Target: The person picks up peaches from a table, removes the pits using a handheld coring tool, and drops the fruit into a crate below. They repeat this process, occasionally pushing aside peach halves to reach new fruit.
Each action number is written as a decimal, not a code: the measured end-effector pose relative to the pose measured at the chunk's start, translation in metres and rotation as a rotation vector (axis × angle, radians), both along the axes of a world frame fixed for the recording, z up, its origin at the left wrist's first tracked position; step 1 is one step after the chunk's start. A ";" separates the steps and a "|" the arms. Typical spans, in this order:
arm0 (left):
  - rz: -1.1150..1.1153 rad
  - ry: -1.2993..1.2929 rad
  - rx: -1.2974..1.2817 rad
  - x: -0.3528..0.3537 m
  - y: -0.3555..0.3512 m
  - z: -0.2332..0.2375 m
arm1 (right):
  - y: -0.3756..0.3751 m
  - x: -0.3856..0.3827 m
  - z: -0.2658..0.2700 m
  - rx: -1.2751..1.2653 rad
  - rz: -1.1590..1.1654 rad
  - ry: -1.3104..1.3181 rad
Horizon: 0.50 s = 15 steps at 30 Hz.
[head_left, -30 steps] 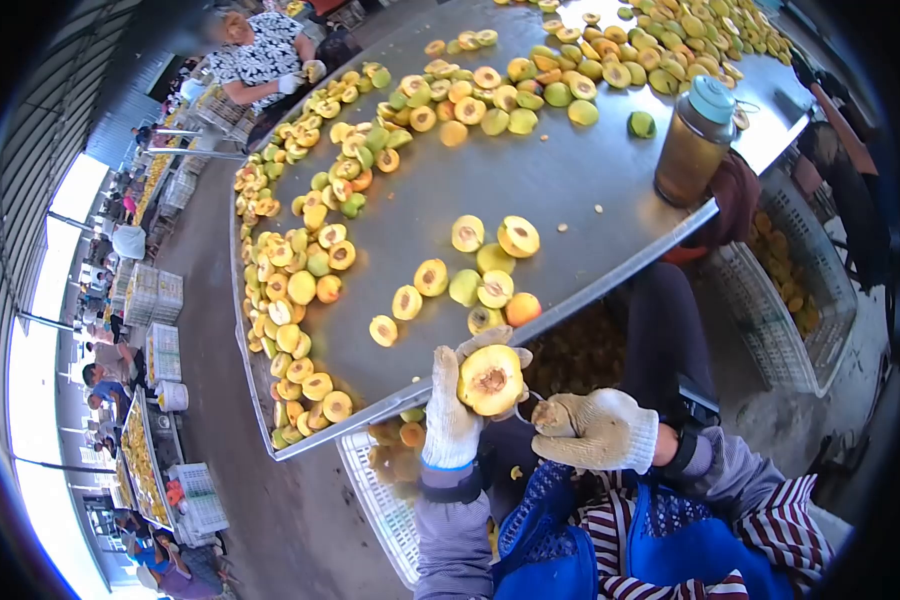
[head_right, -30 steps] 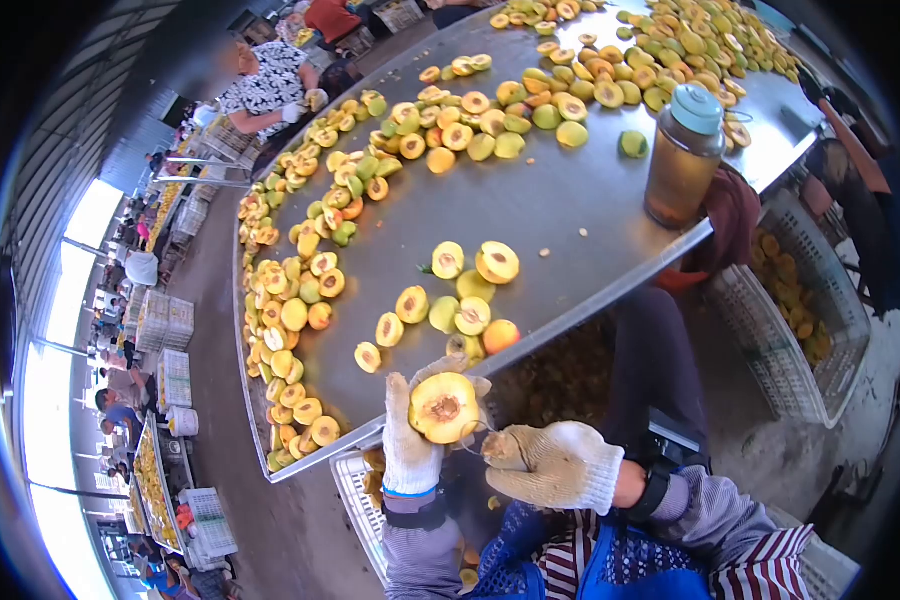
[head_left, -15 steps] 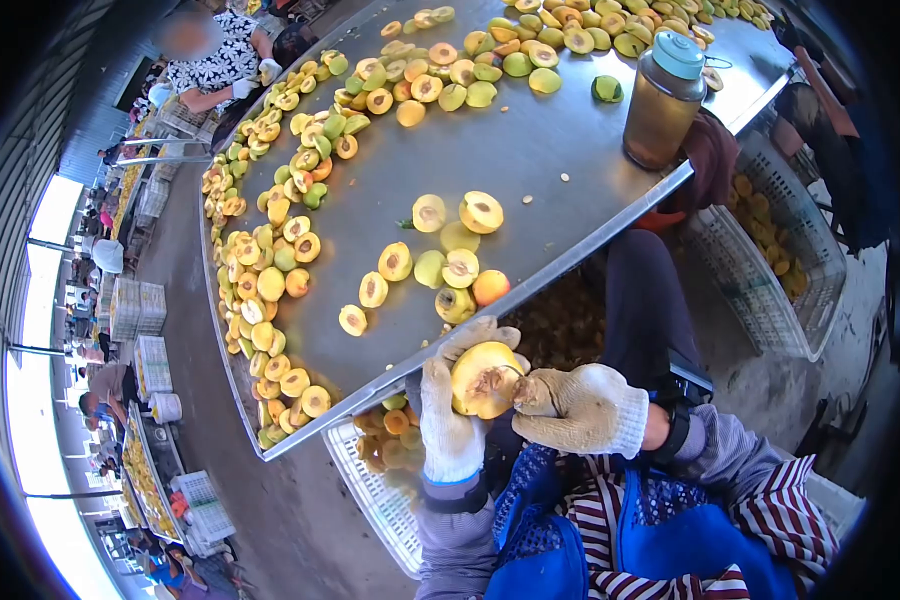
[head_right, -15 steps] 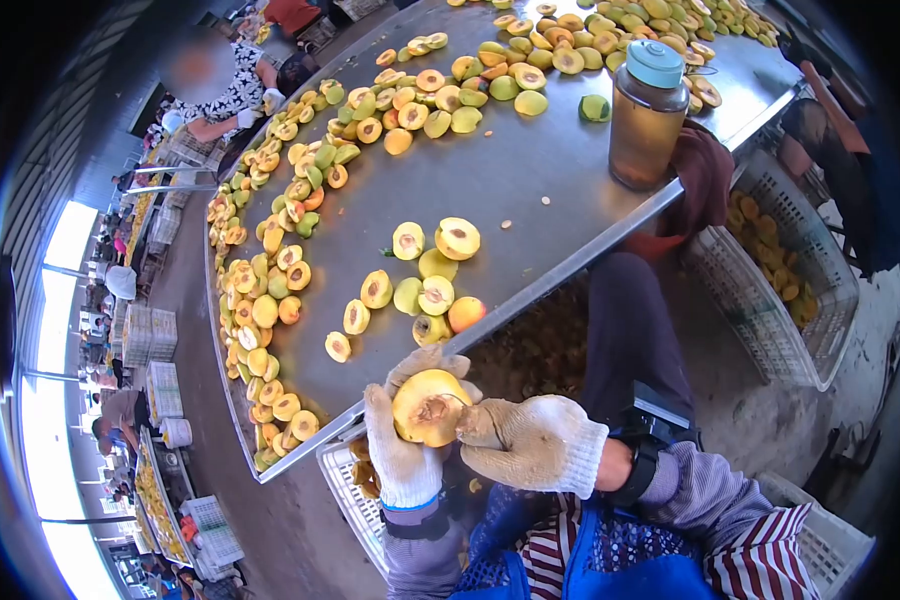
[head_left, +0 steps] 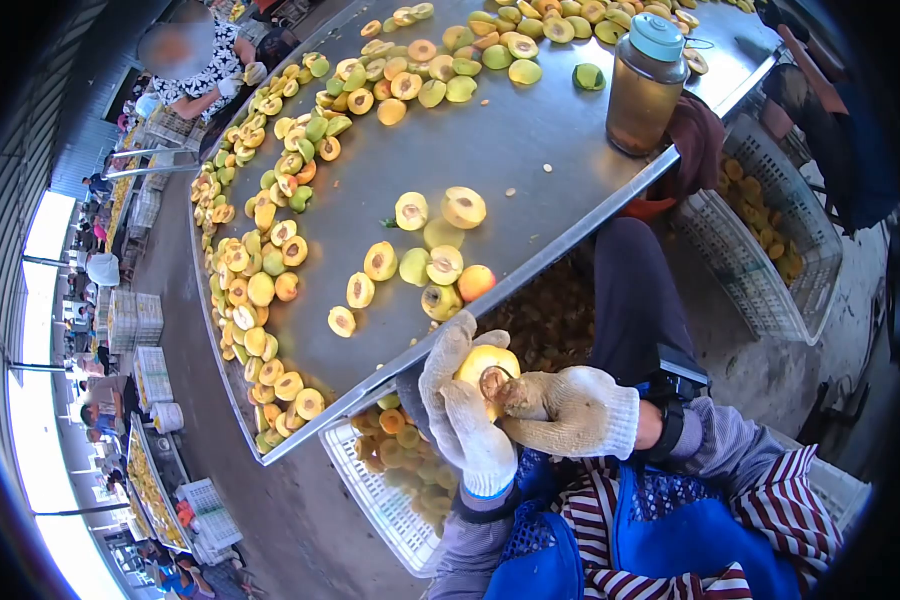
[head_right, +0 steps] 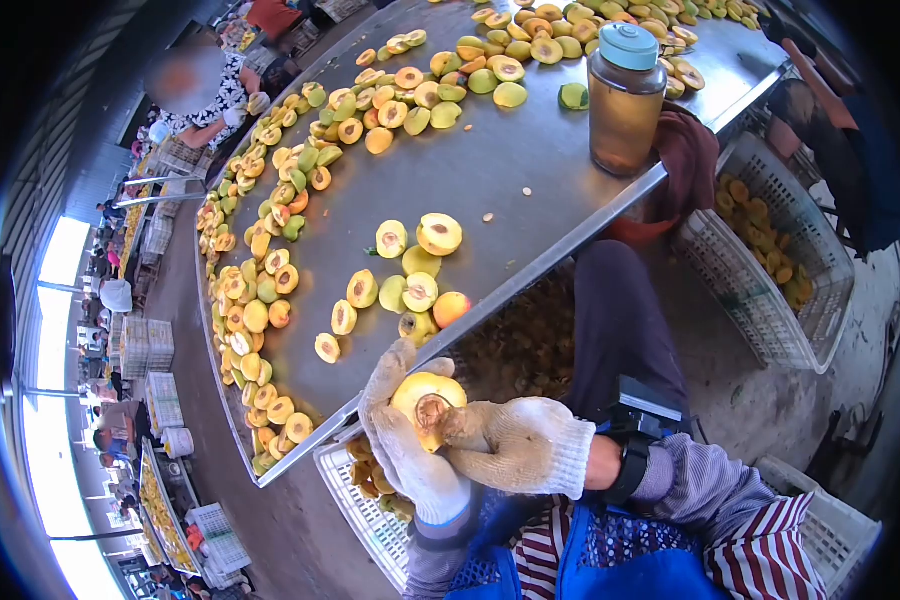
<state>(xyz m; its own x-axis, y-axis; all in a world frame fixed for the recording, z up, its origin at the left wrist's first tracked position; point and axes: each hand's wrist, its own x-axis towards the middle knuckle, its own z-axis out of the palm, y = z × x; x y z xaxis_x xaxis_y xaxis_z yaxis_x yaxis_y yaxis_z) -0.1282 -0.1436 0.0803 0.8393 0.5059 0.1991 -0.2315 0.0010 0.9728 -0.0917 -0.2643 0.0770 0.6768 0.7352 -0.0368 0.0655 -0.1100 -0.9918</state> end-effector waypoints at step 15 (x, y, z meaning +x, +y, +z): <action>-0.400 0.003 -0.289 -0.002 0.022 0.008 | -0.022 0.024 0.031 -0.075 0.199 0.623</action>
<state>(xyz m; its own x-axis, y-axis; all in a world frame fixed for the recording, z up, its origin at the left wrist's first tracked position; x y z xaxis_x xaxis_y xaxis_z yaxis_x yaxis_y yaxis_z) -0.1306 -0.1212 0.0885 0.9794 0.1783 0.0954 -0.1550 0.3589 0.9204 -0.0680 -0.2863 0.1078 0.3636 0.8243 -0.4339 -0.4921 -0.2256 -0.8408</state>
